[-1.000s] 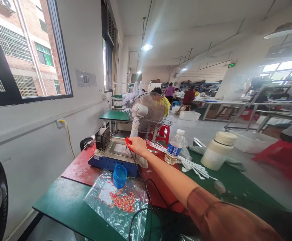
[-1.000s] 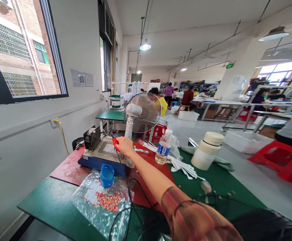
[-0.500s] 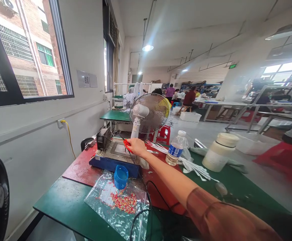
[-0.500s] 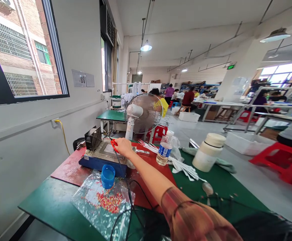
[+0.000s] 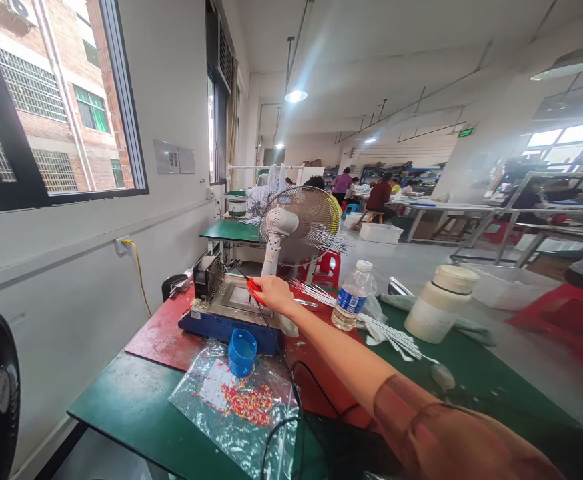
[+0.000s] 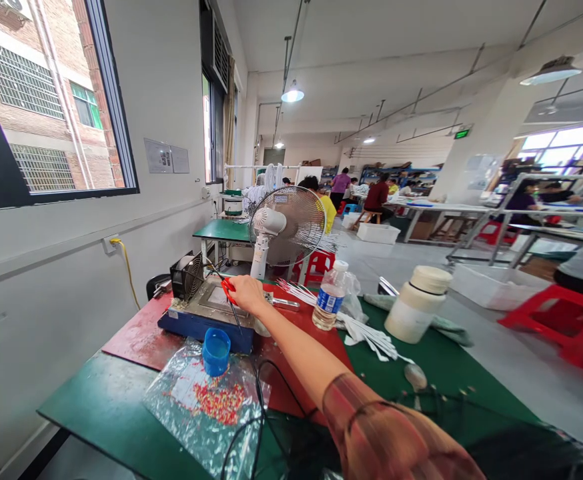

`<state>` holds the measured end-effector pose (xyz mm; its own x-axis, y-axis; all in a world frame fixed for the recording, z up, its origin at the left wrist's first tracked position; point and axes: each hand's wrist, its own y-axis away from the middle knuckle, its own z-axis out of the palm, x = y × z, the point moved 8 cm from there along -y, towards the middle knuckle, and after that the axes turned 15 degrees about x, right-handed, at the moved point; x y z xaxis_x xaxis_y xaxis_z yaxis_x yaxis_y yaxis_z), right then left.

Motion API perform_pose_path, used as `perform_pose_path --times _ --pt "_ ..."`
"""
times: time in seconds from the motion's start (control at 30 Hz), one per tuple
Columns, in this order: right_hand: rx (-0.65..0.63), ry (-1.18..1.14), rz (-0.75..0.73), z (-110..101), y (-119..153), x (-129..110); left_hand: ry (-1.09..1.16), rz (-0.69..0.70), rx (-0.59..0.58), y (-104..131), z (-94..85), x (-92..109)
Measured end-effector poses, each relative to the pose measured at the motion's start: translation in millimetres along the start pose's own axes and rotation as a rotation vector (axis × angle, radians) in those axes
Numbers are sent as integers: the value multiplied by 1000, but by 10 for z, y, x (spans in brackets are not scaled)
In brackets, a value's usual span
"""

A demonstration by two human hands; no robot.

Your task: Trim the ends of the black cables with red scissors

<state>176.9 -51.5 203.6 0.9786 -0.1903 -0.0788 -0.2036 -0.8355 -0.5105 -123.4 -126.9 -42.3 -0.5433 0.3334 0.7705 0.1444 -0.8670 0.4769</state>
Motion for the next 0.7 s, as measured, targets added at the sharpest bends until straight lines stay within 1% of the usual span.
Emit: perform_pose_path --times 0.4,0.53,0.7 --pt "9 -19 14 -12 16 12 -40 33 -27 37 117 86" --pt "10 -24 13 6 28 18 -36 42 -28 28 233 152" --pt "14 -25 22 0 38 20 -6 48 -22 -36 436 241"
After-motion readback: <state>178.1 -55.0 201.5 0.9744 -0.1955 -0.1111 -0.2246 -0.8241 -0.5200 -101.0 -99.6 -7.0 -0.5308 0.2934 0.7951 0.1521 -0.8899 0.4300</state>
